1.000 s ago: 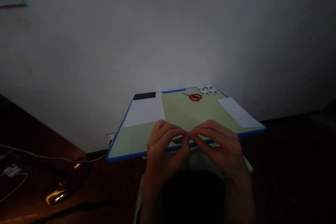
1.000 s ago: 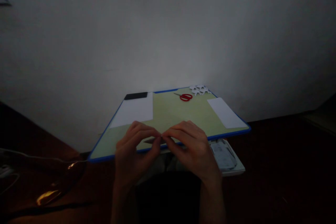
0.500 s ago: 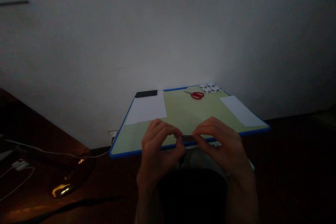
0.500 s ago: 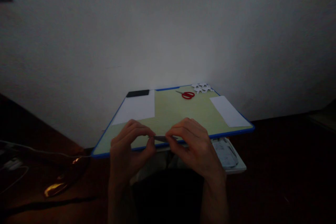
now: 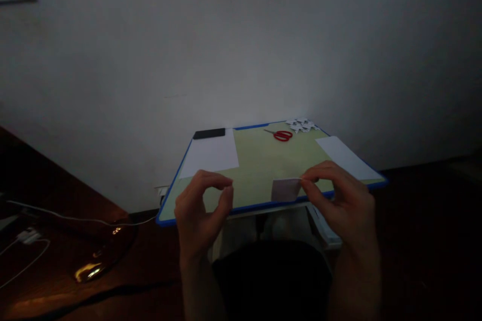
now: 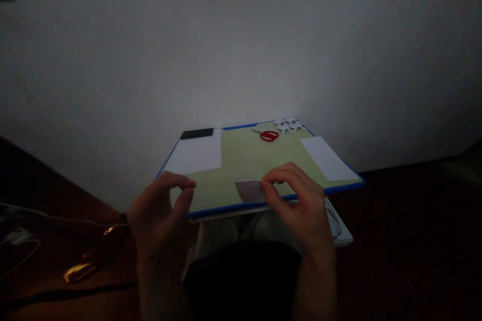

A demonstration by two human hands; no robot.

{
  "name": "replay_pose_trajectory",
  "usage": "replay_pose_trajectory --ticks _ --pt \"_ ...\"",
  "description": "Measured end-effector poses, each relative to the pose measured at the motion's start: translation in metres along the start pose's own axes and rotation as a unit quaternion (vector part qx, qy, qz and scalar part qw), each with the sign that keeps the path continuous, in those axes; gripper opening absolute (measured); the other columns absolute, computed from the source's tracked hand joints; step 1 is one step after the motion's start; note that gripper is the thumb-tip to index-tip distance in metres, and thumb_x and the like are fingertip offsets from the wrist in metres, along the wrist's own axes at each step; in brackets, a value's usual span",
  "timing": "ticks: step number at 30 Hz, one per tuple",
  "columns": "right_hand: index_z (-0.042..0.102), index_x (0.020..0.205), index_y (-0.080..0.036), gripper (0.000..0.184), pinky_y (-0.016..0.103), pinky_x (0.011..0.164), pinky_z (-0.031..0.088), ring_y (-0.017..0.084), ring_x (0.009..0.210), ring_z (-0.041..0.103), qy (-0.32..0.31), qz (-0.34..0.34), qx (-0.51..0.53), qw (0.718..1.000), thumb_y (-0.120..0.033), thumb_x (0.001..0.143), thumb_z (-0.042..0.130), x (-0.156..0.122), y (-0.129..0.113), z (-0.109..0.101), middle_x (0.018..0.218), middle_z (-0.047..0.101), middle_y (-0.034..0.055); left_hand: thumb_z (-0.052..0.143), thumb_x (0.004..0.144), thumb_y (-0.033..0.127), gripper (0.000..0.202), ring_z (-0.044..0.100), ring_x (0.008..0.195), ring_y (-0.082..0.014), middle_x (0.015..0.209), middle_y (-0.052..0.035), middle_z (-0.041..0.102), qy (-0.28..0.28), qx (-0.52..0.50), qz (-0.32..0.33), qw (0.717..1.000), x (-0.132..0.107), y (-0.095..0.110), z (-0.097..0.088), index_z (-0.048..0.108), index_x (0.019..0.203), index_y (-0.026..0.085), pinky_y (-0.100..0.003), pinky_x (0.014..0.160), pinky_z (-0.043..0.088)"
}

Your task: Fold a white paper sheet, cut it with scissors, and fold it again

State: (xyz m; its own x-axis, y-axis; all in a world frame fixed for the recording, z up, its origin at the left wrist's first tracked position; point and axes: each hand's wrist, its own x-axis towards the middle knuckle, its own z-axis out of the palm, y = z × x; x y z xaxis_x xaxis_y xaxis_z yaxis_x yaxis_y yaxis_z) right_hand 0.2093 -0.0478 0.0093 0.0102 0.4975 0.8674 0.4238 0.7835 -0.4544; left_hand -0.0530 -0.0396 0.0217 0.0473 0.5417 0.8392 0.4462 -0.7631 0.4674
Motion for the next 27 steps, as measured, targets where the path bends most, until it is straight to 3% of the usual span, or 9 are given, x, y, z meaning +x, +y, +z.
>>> replay_pose_trajectory --ticks 4,7,9,11,13,17,21,24,27 --pt "0.072 0.094 -0.023 0.014 0.032 0.076 0.053 0.016 0.083 0.068 0.009 0.014 0.057 0.998 -0.01 0.093 0.073 0.001 -0.002 0.013 0.088 0.072 -0.0016 0.079 0.091 0.021 0.016 0.068 0.088 -0.0168 0.095 -0.0012 0.073 -0.09 -0.062 0.002 0.994 0.003 0.012 0.015 0.073 0.105 0.024 -0.032 0.078 0.054" --pt "0.073 0.094 -0.024 0.014 0.03 0.07 0.055 0.016 0.076 0.07 0.103 0.053 0.12 0.986 -0.011 0.092 0.075 0.002 -0.002 0.024 0.083 0.073 -0.0022 0.081 0.09 0.02 0.014 0.07 0.085 -0.0173 0.092 -0.0021 0.075 -0.142 -0.097 0.008 0.985 0.005 0.013 0.027 0.074 0.101 0.023 -0.032 0.075 0.056" --pt "0.074 0.094 -0.024 0.011 0.029 0.065 0.057 0.015 0.068 0.07 0.173 0.11 0.158 0.966 -0.014 0.092 0.076 0.002 -0.001 0.03 0.077 0.073 -0.0029 0.078 0.092 0.017 0.008 0.072 0.081 -0.0171 0.089 -0.0019 0.076 -0.152 -0.12 0.001 0.981 0.004 0.009 0.03 0.074 0.096 0.023 -0.032 0.073 0.057" --pt "0.073 0.095 -0.024 0.007 0.028 0.063 0.058 0.015 0.064 0.07 0.194 0.158 0.198 0.948 -0.018 0.093 0.076 0.001 0.003 0.033 0.073 0.073 -0.003 0.076 0.093 0.015 0.009 0.071 0.078 -0.017 0.085 -0.0013 0.076 -0.115 -0.134 -0.023 0.984 0.001 0.004 0.032 0.074 0.092 0.024 -0.032 0.071 0.057" --pt "0.072 0.094 -0.024 0.004 0.03 0.064 0.059 0.016 0.066 0.072 0.163 0.177 0.238 0.941 -0.022 0.094 0.076 -0.001 0.008 0.035 0.074 0.075 -0.0023 0.076 0.093 0.018 0.008 0.07 0.077 -0.0171 0.083 -0.0011 0.074 -0.046 -0.147 -0.046 0.987 -0.001 0.0 0.033 0.073 0.089 0.024 -0.032 0.07 0.057" --pt "0.073 0.102 -0.025 0.009 0.035 0.076 0.061 0.019 0.082 0.076 0.001 0.18 0.199 0.963 -0.024 0.094 0.077 -0.003 0.017 0.034 0.09 0.079 0.001 0.071 0.098 0.02 0.008 0.068 0.08 -0.0152 0.085 -0.0004 0.071 0.07 -0.128 -0.047 0.988 -0.002 0.0 0.033 0.071 0.092 0.024 -0.028 0.07 0.056" --pt "0.062 0.142 -0.03 0.048 0.045 0.097 0.055 0.024 0.116 0.068 -0.001 0.115 0.091 0.989 -0.021 0.096 0.073 0.001 0.01 0.032 0.125 0.074 0.0067 0.07 0.097 0.01 0.013 0.068 0.079 -0.0121 0.088 0.0006 0.072 -0.003 -0.037 0.009 0.999 0.003 0.008 0.032 0.072 0.096 0.022 -0.025 0.072 0.056" --pt "0.067 0.136 -0.03 0.041 0.047 0.102 0.052 0.025 0.121 0.064 -0.032 0.043 0.058 0.997 -0.021 0.096 0.074 0.006 -0.001 0.033 0.126 0.072 0.0069 0.074 0.094 0.006 0.018 0.069 0.08 -0.0114 0.091 0.0002 0.073 -0.041 -0.011 0.043 0.998 0.004 0.012 0.032 0.076 0.103 0.022 -0.023 0.072 0.057" --pt "0.075 0.116 -0.029 0.023 0.042 0.091 0.055 0.022 0.103 0.069 -0.047 0.023 0.07 0.996 -0.016 0.096 0.075 0.007 -0.004 0.036 0.106 0.076 0.0029 0.08 0.09 0.007 0.028 0.07 0.081 -0.0127 0.092 0.0001 0.074 -0.031 -0.022 0.032 0.999 0.001 0.011 0.033 0.076 0.112 0.024 -0.026 0.075 0.059"
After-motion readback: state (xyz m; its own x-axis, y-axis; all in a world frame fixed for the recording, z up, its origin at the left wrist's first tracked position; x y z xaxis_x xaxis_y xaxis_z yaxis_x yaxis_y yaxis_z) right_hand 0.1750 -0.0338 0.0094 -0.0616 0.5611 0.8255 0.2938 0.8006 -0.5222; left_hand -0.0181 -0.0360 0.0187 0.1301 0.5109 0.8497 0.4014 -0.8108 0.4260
